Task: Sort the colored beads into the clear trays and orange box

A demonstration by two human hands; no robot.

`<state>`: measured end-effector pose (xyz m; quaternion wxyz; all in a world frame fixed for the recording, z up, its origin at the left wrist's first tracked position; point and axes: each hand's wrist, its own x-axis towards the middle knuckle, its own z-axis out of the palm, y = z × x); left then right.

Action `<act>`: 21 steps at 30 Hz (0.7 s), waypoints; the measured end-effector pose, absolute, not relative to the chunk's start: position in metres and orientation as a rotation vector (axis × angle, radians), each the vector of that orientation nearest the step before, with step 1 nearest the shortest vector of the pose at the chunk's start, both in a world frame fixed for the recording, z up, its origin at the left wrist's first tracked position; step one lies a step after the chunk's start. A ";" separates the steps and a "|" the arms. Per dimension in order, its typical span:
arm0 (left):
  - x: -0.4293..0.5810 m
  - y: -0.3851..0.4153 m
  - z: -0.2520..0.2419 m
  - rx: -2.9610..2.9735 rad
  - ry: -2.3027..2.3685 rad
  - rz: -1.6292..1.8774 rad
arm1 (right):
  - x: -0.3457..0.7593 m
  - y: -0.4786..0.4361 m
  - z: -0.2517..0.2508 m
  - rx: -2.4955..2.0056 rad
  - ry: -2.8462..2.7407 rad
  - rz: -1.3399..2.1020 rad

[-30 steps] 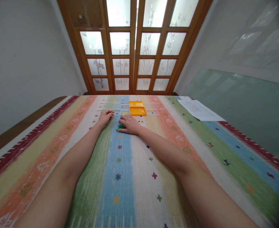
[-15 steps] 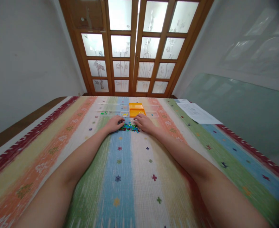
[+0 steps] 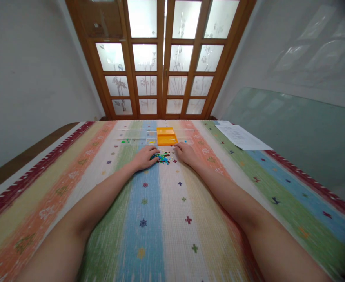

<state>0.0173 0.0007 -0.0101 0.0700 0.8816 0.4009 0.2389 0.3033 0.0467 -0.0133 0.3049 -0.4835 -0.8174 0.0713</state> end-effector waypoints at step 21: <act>0.020 -0.003 -0.015 2.753 1.314 0.158 | 0.297 0.036 -0.016 -0.913 -2.652 0.160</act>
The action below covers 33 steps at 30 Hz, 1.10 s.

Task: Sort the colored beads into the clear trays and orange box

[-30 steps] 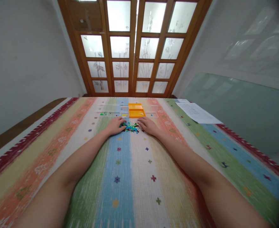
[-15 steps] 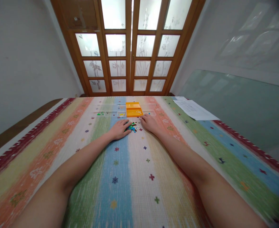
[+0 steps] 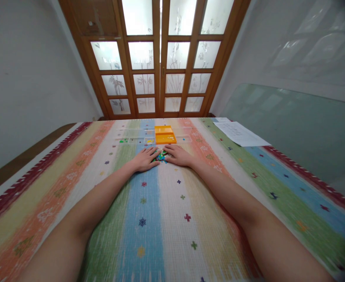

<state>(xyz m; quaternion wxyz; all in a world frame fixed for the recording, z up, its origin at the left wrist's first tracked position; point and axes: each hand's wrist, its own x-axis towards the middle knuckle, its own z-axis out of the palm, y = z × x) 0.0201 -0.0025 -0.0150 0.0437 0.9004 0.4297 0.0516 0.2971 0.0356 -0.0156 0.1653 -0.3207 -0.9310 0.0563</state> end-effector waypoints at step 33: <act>0.001 0.008 -0.012 2.592 1.423 0.185 | 0.292 0.031 -0.005 -0.998 -2.430 0.203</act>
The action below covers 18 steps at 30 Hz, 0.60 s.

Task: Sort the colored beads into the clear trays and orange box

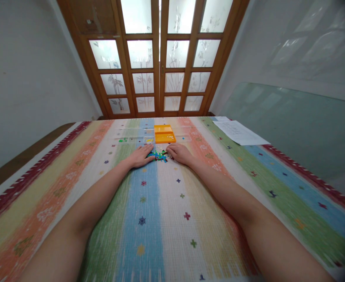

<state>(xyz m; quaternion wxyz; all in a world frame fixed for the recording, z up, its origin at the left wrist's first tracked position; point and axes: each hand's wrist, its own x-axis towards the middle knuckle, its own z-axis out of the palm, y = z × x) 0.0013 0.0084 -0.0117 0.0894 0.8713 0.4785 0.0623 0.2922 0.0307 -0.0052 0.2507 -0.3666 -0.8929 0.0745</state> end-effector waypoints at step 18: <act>0.003 0.009 -0.011 2.717 1.278 0.512 | 0.294 0.039 -0.012 -0.853 -2.404 0.278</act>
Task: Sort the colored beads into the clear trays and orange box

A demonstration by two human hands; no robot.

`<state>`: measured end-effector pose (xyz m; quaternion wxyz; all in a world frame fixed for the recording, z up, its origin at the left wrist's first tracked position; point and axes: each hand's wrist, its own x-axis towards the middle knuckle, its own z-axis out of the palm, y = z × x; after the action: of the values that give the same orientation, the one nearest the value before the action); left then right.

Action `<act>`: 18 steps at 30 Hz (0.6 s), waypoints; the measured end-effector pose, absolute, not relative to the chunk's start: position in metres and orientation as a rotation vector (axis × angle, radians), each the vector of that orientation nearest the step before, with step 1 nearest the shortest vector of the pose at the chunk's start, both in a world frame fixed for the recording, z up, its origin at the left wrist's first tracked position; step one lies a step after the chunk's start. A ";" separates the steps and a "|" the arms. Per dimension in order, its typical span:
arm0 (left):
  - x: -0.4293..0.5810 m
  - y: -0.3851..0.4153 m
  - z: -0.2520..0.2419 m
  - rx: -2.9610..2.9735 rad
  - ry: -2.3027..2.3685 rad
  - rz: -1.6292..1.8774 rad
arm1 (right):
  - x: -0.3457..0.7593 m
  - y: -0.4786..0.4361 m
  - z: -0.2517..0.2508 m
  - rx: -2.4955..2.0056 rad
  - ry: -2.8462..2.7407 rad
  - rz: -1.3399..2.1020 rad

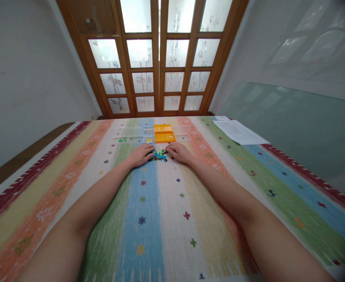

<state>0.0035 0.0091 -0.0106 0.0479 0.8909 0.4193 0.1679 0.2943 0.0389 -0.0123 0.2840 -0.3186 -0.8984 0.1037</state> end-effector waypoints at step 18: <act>0.003 0.010 -0.013 2.695 1.275 0.555 | 0.289 0.036 -0.008 -0.968 -2.459 0.036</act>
<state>0.0030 0.0102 -0.0133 0.0545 0.8874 0.4197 0.1827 0.2889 0.0361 -0.0078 0.2469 -0.3548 -0.9016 0.0131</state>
